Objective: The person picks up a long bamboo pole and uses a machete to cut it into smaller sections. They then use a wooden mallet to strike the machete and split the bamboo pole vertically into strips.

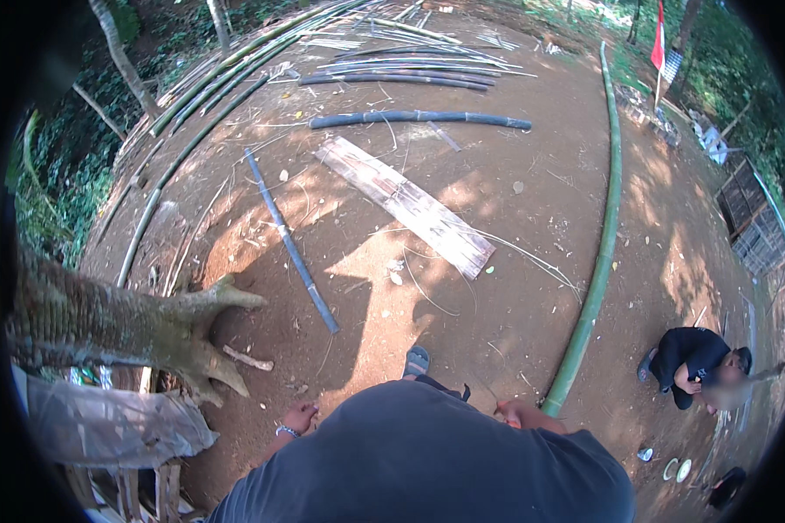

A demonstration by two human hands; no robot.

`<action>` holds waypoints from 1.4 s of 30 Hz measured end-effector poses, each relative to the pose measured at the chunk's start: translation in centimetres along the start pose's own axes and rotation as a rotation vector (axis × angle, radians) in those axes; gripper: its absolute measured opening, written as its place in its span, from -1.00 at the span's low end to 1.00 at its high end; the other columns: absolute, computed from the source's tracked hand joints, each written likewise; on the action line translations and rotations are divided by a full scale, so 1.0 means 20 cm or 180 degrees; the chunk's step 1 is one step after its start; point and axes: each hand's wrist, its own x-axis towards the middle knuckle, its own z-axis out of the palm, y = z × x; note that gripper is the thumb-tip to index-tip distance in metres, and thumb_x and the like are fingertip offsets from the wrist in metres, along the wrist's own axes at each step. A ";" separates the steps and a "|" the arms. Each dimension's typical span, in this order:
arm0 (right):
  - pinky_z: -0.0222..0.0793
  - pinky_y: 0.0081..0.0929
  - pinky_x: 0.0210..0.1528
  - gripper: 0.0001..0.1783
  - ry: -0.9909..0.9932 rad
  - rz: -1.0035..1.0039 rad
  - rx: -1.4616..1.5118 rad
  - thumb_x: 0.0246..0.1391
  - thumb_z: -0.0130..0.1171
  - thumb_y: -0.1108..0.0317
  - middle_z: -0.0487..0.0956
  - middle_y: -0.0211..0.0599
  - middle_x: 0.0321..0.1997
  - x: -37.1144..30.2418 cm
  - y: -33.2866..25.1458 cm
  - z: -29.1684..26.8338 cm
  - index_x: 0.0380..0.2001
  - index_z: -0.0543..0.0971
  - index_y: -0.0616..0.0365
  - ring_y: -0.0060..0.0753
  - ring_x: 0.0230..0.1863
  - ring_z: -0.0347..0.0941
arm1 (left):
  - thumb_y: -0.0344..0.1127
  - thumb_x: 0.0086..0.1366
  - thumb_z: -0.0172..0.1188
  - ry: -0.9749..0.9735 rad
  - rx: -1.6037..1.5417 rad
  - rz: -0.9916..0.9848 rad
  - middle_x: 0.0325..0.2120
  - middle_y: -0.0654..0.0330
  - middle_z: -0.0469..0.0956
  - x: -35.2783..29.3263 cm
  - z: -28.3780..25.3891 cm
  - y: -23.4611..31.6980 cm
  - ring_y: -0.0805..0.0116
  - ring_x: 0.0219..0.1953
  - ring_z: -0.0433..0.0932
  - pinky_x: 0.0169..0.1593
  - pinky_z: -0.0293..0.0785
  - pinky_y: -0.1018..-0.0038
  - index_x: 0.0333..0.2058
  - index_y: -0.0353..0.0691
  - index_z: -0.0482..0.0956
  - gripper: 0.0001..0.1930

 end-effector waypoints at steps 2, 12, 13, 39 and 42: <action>0.37 -0.25 -0.47 -0.46 -0.0021 -0.0015 -0.0282 0.41 -0.05 -0.10 0.41 -0.28 -0.60 0.18 -0.41 -0.23 -0.11 0.73 0.10 -0.41 -0.59 0.38 | -0.04 0.32 0.28 0.0000 -0.0245 -0.0468 -0.29 0.14 0.71 0.08 -0.04 -0.04 0.27 -0.28 0.67 -0.27 0.56 0.34 -0.06 -0.24 0.65 -0.60; 0.46 -0.32 -0.47 -0.70 0.0990 -0.1235 0.0745 0.09 0.30 0.32 0.54 -0.22 -0.45 0.53 -2.29 -1.14 -0.20 0.50 0.27 -0.38 -0.54 0.50 | -0.12 0.32 0.19 -0.0304 0.1220 -0.0571 -0.28 0.12 0.72 0.99 -0.27 0.32 0.21 -0.27 0.69 -0.20 0.58 0.21 -0.08 -0.16 0.66 -0.69; 0.46 -0.30 -0.48 -0.71 0.1083 -0.1144 0.0651 0.08 0.29 0.33 0.54 -0.22 -0.46 0.61 -2.37 -1.18 -0.22 0.51 0.28 -0.37 -0.55 0.50 | -0.12 0.32 0.19 -0.0424 0.1162 -0.0670 -0.28 0.11 0.71 1.12 -0.29 0.43 0.19 -0.28 0.69 -0.20 0.58 0.21 -0.08 -0.16 0.66 -0.69; 0.41 -0.29 -0.51 -0.82 0.0640 0.0149 0.1117 0.17 0.23 0.30 0.48 -0.30 -0.57 1.60 -3.44 -2.54 -0.39 0.52 0.17 -0.37 -0.57 0.45 | 0.13 0.29 0.27 -0.0765 0.0725 0.0981 -0.07 0.01 0.67 4.14 -0.32 4.84 0.20 -0.03 0.64 0.07 0.51 0.35 0.14 -0.31 0.54 -0.34; 0.41 -0.30 -0.51 -0.82 0.0619 0.0034 0.1058 0.18 0.22 0.28 0.47 -0.32 -0.56 1.85 -3.64 -3.10 -0.38 0.51 0.15 -0.39 -0.56 0.45 | 0.27 0.20 0.27 -0.0632 0.1205 0.0706 -0.02 -0.12 0.64 4.27 0.03 4.98 0.05 0.07 0.60 0.18 0.47 0.29 0.12 -0.32 0.56 -0.24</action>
